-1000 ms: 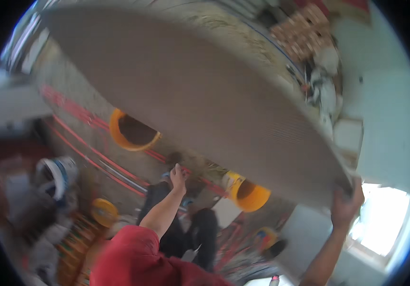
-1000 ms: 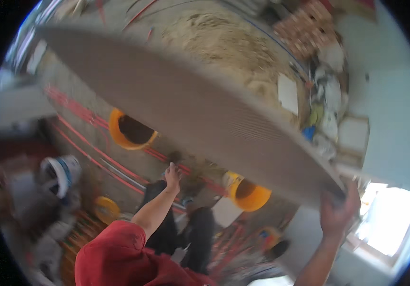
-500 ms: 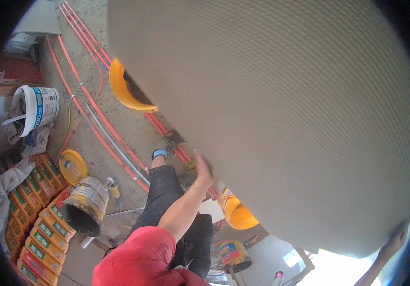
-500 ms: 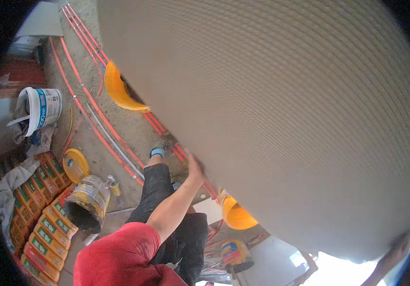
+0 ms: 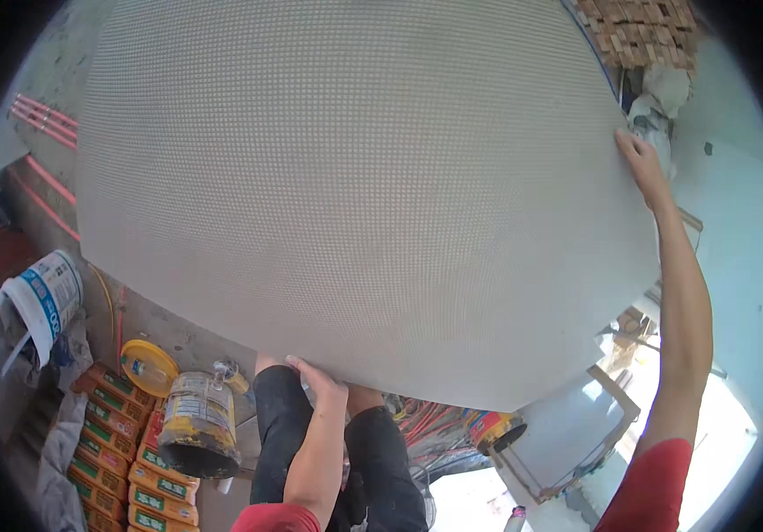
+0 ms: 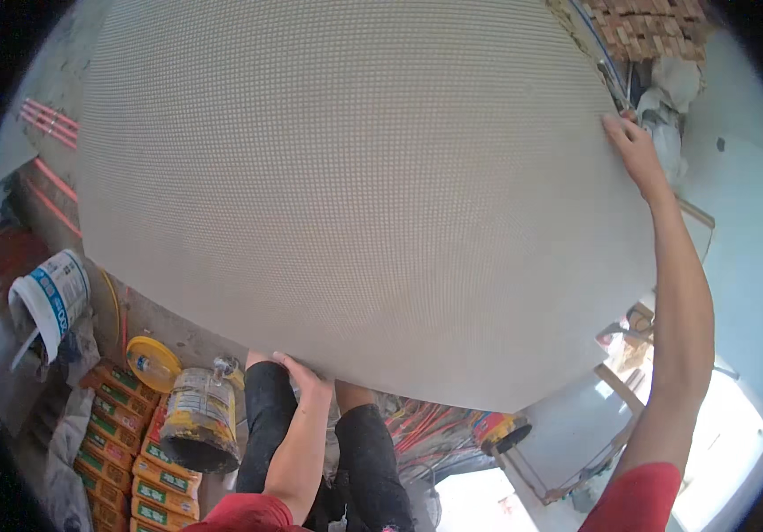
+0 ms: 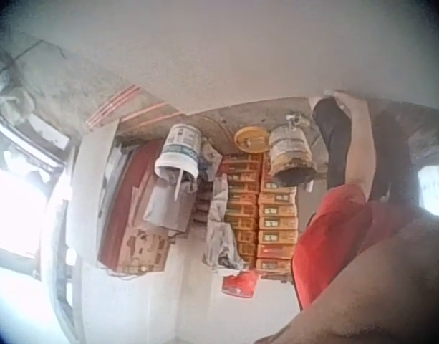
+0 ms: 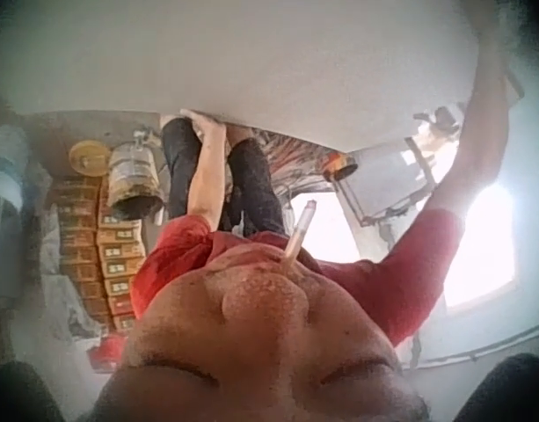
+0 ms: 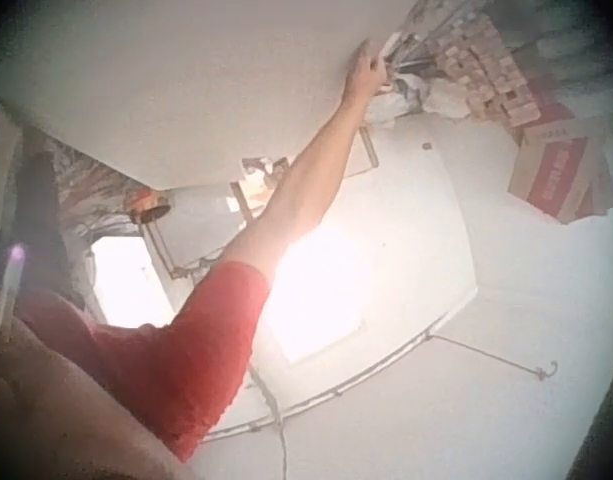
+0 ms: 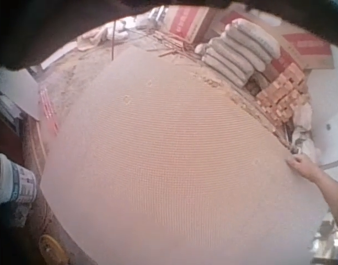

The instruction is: Cutting a large ceramic tile with a power saw and preparing the installation area.

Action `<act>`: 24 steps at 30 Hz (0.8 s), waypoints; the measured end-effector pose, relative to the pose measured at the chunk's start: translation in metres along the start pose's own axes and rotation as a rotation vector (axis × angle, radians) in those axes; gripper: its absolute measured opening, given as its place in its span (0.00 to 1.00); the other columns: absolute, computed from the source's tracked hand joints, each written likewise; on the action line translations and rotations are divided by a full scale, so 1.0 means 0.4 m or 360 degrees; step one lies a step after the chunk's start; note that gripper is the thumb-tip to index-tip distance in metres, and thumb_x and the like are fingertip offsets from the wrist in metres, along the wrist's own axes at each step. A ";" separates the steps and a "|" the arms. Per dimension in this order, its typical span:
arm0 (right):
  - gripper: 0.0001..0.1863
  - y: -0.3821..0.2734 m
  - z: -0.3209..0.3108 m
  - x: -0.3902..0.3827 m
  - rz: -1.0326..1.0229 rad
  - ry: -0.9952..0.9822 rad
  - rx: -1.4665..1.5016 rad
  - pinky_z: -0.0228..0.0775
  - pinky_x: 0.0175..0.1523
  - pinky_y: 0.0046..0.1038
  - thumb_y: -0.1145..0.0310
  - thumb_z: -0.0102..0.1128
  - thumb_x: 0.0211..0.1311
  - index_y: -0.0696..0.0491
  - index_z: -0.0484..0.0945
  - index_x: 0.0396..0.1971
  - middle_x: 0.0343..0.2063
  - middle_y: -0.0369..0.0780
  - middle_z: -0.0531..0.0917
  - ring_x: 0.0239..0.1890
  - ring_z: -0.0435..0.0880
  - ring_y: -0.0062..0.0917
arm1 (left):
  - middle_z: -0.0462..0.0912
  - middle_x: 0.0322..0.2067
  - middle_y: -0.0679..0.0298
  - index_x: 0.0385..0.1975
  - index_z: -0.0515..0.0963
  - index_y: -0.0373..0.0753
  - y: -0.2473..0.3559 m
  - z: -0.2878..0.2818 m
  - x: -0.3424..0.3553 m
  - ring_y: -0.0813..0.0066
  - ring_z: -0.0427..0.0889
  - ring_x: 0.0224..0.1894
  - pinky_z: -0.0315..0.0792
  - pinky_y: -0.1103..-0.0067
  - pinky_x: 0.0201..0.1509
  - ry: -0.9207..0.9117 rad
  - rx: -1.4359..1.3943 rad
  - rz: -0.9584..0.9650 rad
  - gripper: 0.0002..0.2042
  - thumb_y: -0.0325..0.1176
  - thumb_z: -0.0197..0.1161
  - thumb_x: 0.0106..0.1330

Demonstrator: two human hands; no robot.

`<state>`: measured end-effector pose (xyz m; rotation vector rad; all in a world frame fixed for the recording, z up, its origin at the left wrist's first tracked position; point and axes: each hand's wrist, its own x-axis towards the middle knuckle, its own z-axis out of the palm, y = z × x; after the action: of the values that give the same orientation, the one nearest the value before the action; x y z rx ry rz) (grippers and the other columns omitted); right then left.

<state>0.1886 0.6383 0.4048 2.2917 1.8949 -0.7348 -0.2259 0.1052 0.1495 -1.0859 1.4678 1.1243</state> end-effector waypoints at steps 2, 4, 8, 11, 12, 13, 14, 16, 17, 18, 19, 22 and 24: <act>0.34 0.080 0.077 0.095 -0.0173 0.0058 0.0124 0.68 0.57 0.25 0.40 0.59 0.69 0.62 0.82 0.50 0.43 0.39 0.85 0.48 0.79 0.22 | 0.52 0.77 0.69 0.76 0.53 0.49 -0.007 0.016 0.029 0.61 0.54 0.76 0.51 0.64 0.78 -0.0120 -0.0012 -0.0019 0.43 0.72 0.43 0.69; 0.36 0.138 0.185 0.174 -0.0105 0.0016 0.0140 0.69 0.56 0.27 0.38 0.59 0.67 0.62 0.83 0.49 0.43 0.41 0.86 0.48 0.80 0.24 | 0.51 0.77 0.69 0.77 0.52 0.49 0.003 -0.055 0.112 0.62 0.52 0.77 0.48 0.64 0.78 -0.0233 -0.0023 0.0009 0.43 0.72 0.42 0.70; 0.41 0.291 0.339 0.297 0.0084 -0.0064 0.0019 0.72 0.56 0.30 0.32 0.59 0.63 0.62 0.84 0.49 0.44 0.46 0.87 0.48 0.84 0.31 | 0.50 0.77 0.70 0.76 0.53 0.50 -0.054 -0.042 0.169 0.64 0.50 0.77 0.42 0.64 0.80 -0.0952 -0.0397 -0.0330 0.45 0.75 0.43 0.67; 0.42 0.322 0.491 0.399 0.0060 -0.0117 0.0300 0.73 0.56 0.31 0.31 0.59 0.61 0.61 0.83 0.49 0.45 0.49 0.87 0.49 0.85 0.34 | 0.51 0.77 0.70 0.76 0.55 0.51 0.021 -0.098 0.231 0.63 0.50 0.77 0.41 0.64 0.80 -0.1090 -0.0381 -0.0311 0.45 0.76 0.43 0.66; 0.42 0.288 0.552 0.419 0.0090 -0.0176 0.0375 0.74 0.55 0.31 0.32 0.60 0.60 0.61 0.84 0.50 0.45 0.49 0.87 0.48 0.86 0.35 | 0.51 0.77 0.70 0.76 0.55 0.52 0.089 -0.153 0.269 0.63 0.50 0.77 0.40 0.64 0.80 -0.2285 -0.0982 -0.0766 0.45 0.77 0.42 0.66; 0.42 0.322 0.552 0.413 0.0176 -0.0223 0.0306 0.74 0.55 0.32 0.32 0.60 0.60 0.61 0.84 0.50 0.45 0.49 0.87 0.48 0.86 0.35 | 0.51 0.77 0.70 0.76 0.55 0.52 0.029 -0.121 0.245 0.63 0.50 0.77 0.40 0.64 0.80 -0.2230 -0.0986 -0.0837 0.45 0.77 0.42 0.66; 0.42 0.404 0.536 0.416 0.0181 -0.0207 0.0253 0.75 0.53 0.32 0.32 0.60 0.59 0.61 0.83 0.50 0.45 0.49 0.87 0.47 0.86 0.36 | 0.50 0.78 0.70 0.76 0.54 0.54 -0.077 -0.020 0.185 0.62 0.49 0.77 0.41 0.62 0.79 -0.1061 -0.0290 -0.0439 0.45 0.78 0.41 0.65; 0.43 0.453 0.526 0.444 0.0177 -0.0153 0.0313 0.75 0.55 0.34 0.32 0.61 0.58 0.60 0.82 0.53 0.47 0.50 0.86 0.49 0.85 0.37 | 0.50 0.78 0.70 0.76 0.53 0.56 -0.121 0.045 0.162 0.61 0.49 0.77 0.42 0.60 0.79 0.0073 0.0506 0.0051 0.45 0.79 0.39 0.65; 0.44 0.437 0.530 0.441 0.0194 -0.0131 0.0385 0.74 0.58 0.36 0.32 0.61 0.58 0.60 0.80 0.55 0.50 0.50 0.85 0.53 0.84 0.38 | 0.48 0.78 0.70 0.77 0.51 0.56 -0.078 0.001 0.188 0.63 0.47 0.78 0.42 0.59 0.79 -0.1062 0.0062 -0.0384 0.47 0.79 0.40 0.63; 0.44 0.441 0.549 0.434 0.0015 0.0086 0.0194 0.71 0.62 0.38 0.33 0.62 0.58 0.59 0.77 0.59 0.55 0.50 0.81 0.58 0.80 0.40 | 0.46 0.78 0.69 0.78 0.49 0.56 -0.046 -0.024 0.225 0.64 0.46 0.78 0.41 0.59 0.79 -0.2204 -0.0443 -0.0866 0.48 0.80 0.40 0.62; 0.45 0.456 0.567 0.420 -0.0152 0.0316 -0.0030 0.68 0.65 0.41 0.34 0.63 0.58 0.58 0.73 0.63 0.61 0.50 0.77 0.63 0.76 0.41 | 0.46 0.78 0.69 0.78 0.49 0.56 -0.026 -0.042 0.250 0.64 0.46 0.78 0.41 0.59 0.79 -0.2229 -0.0399 -0.0909 0.48 0.80 0.40 0.62; 0.46 0.401 0.565 0.175 0.0098 0.0592 0.0466 0.50 0.77 0.50 0.40 0.58 0.66 0.60 0.59 0.71 0.71 0.58 0.61 0.74 0.56 0.52 | 0.52 0.76 0.65 0.77 0.50 0.54 0.142 -0.039 0.193 0.57 0.50 0.77 0.49 0.58 0.76 -0.2197 -0.0002 -0.1083 0.46 0.78 0.41 0.64; 0.46 0.427 0.549 -0.151 0.0271 0.0255 0.0594 0.47 0.77 0.52 0.42 0.56 0.68 0.60 0.55 0.73 0.72 0.58 0.58 0.75 0.53 0.53 | 0.58 0.72 0.58 0.76 0.52 0.46 0.102 0.070 0.052 0.53 0.57 0.72 0.56 0.57 0.73 -0.0819 0.0828 -0.0887 0.44 0.72 0.45 0.68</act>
<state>0.2745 0.4658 0.1951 2.7707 1.7102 -0.9795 -0.2640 0.1379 0.1308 -0.6958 0.8876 0.5199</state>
